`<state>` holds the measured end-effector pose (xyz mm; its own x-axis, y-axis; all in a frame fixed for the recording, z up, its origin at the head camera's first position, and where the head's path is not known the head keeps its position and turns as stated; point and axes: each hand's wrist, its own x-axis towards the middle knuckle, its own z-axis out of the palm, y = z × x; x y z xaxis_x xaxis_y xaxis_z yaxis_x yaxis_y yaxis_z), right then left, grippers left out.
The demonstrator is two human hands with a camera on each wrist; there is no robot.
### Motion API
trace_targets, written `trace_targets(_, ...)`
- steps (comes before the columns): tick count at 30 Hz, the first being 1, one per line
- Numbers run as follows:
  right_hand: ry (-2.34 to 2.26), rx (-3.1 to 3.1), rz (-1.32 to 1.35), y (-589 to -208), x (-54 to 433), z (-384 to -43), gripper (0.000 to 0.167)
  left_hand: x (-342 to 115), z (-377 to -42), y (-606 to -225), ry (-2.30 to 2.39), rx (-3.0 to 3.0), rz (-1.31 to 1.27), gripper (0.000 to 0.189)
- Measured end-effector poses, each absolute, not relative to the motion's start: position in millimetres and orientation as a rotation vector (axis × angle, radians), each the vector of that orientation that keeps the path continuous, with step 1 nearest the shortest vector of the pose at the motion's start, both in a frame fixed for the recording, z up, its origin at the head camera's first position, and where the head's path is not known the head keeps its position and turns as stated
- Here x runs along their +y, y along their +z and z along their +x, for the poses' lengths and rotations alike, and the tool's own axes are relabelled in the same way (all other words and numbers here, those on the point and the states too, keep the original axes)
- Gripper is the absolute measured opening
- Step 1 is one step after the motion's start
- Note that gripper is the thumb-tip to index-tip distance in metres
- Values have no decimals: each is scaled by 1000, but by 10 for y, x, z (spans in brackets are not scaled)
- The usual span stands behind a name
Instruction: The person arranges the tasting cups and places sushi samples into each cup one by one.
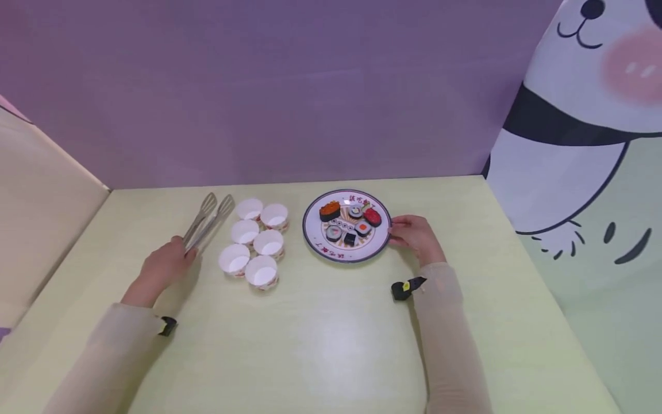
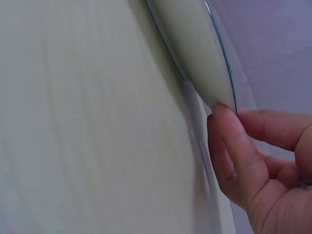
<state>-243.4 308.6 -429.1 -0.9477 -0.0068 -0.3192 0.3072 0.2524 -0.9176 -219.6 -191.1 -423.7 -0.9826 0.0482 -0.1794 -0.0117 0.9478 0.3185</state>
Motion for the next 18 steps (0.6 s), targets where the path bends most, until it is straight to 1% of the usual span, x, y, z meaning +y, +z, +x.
trace_targets(10, -1776, 2254, 288, -4299, 3076, -2436, 44, -1922, -2161, -4207, 431, 2926, 36, 38)
trace_targets(18, -1770, 2249, 313, -4283, 3071, -2443, 43, -1982, -2123, -4161, 424, 2940, 14, 41)
